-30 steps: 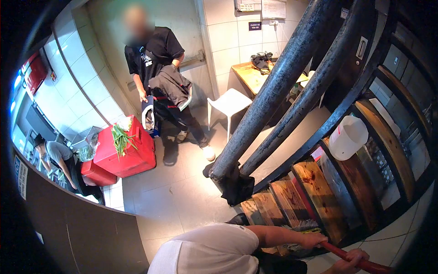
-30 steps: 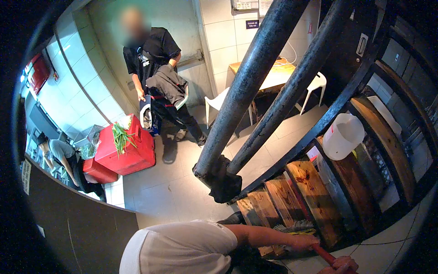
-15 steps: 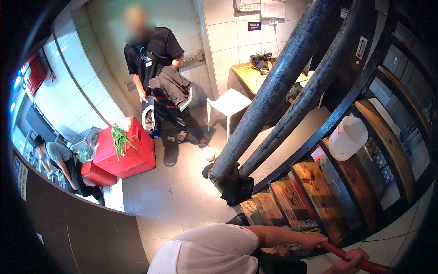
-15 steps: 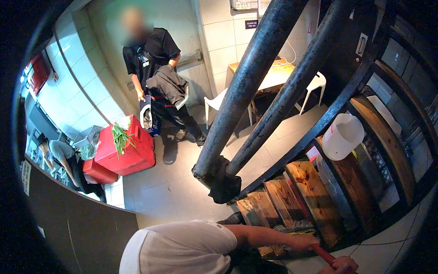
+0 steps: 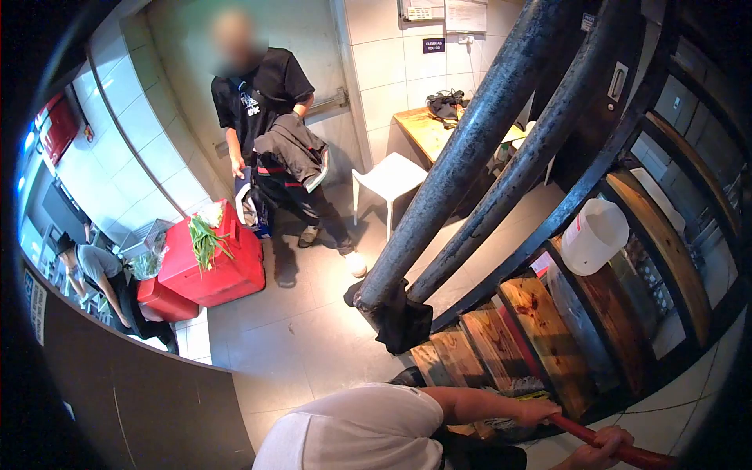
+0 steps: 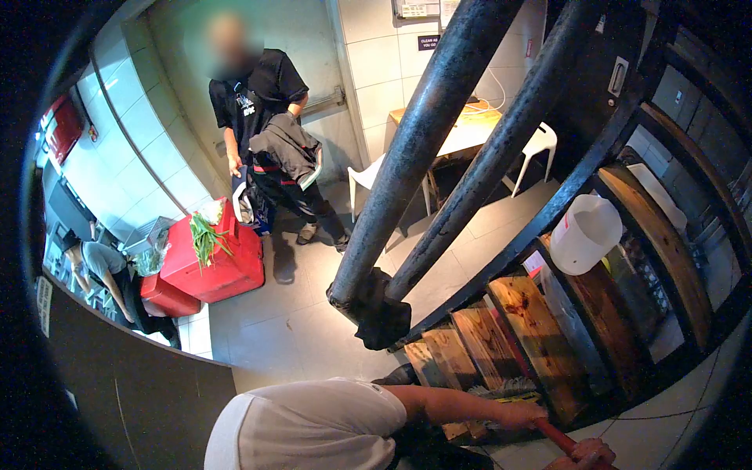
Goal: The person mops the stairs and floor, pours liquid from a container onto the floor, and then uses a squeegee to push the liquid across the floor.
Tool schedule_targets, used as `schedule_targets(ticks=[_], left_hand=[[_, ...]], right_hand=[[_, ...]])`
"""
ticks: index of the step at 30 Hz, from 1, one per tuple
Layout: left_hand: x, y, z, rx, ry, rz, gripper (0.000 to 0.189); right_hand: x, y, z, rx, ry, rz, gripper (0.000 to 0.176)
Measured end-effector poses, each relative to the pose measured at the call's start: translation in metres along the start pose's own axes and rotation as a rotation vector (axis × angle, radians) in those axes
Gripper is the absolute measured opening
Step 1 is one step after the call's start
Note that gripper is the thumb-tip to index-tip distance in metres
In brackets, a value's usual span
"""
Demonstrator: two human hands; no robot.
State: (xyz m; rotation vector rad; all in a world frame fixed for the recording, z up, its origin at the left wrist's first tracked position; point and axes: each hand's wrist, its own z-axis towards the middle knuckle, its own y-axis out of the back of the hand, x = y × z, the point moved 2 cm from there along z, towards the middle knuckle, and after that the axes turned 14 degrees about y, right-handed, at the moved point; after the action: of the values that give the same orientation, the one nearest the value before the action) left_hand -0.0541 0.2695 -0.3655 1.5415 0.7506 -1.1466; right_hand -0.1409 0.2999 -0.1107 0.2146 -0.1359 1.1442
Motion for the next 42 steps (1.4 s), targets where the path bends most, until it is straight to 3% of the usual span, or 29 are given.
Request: schedule_targets(ticks=[2, 5, 8, 11, 14, 17, 20, 26, 29, 32, 39, 40, 42], left_hand=[[-0.002, 0.0, -0.003, -0.015, -0.007, -0.009, 0.022], [-0.005, 0.001, -0.006, -0.043, -0.013, -0.047, 0.023], [-0.002, -0.002, -0.002, -0.04, 0.0, -0.047, 0.024], [-0.002, -0.003, -0.003, -0.094, -0.071, -0.011, 0.026], [-0.006, 0.002, -0.004, -0.05, -0.045, -0.005, 0.026], [-0.002, -0.001, -0.003, -0.073, -0.042, -0.024, 0.025], [-0.005, 0.002, -0.005, -0.05, -0.019, -0.044, 0.024], [-0.006, 0.002, -0.003, -0.026, 0.016, -0.018, 0.024], [-0.004, -0.001, -0.003, -0.048, -0.004, 0.005, 0.022], [0.001, -0.005, 0.002, -0.026, -0.008, 0.011, 0.02], [0.001, -0.003, 0.01, 0.097, -0.158, -0.056, 0.015], [-0.017, 0.008, 0.001, 0.136, 0.06, -0.224, 0.017], [-0.028, 0.018, -0.008, 0.183, 0.219, -0.262, 0.021]], right_hand=[[-0.021, 0.007, -0.016, 0.016, 0.213, -0.193, 0.04], [-0.003, 0.002, -0.004, 0.002, -0.013, 0.054, 0.038], [-0.001, 0.001, 0.002, 0.067, 0.163, -0.149, 0.037], [0.0, -0.001, 0.003, 0.012, 0.106, -0.063, 0.035], [-0.063, 0.027, -0.046, -0.154, -0.4, 0.588, 0.025], [-0.062, 0.028, -0.044, -0.14, -0.428, 0.662, 0.021], [0.007, -0.007, 0.005, -0.193, -0.238, 0.337, 0.034], [0.007, -0.009, 0.006, -0.181, -0.212, 0.286, 0.033], [-0.002, 0.001, 0.002, -0.08, -0.125, 0.138, 0.033], [0.004, 0.005, 0.006, -0.037, -0.332, 0.198, 0.034], [-0.019, 0.018, -0.013, -0.112, -0.319, 0.119, 0.022], [-0.02, 0.019, -0.018, -0.12, -0.34, 0.103, 0.021], [-0.018, 0.016, -0.024, -0.163, -0.421, 0.12, 0.022]])
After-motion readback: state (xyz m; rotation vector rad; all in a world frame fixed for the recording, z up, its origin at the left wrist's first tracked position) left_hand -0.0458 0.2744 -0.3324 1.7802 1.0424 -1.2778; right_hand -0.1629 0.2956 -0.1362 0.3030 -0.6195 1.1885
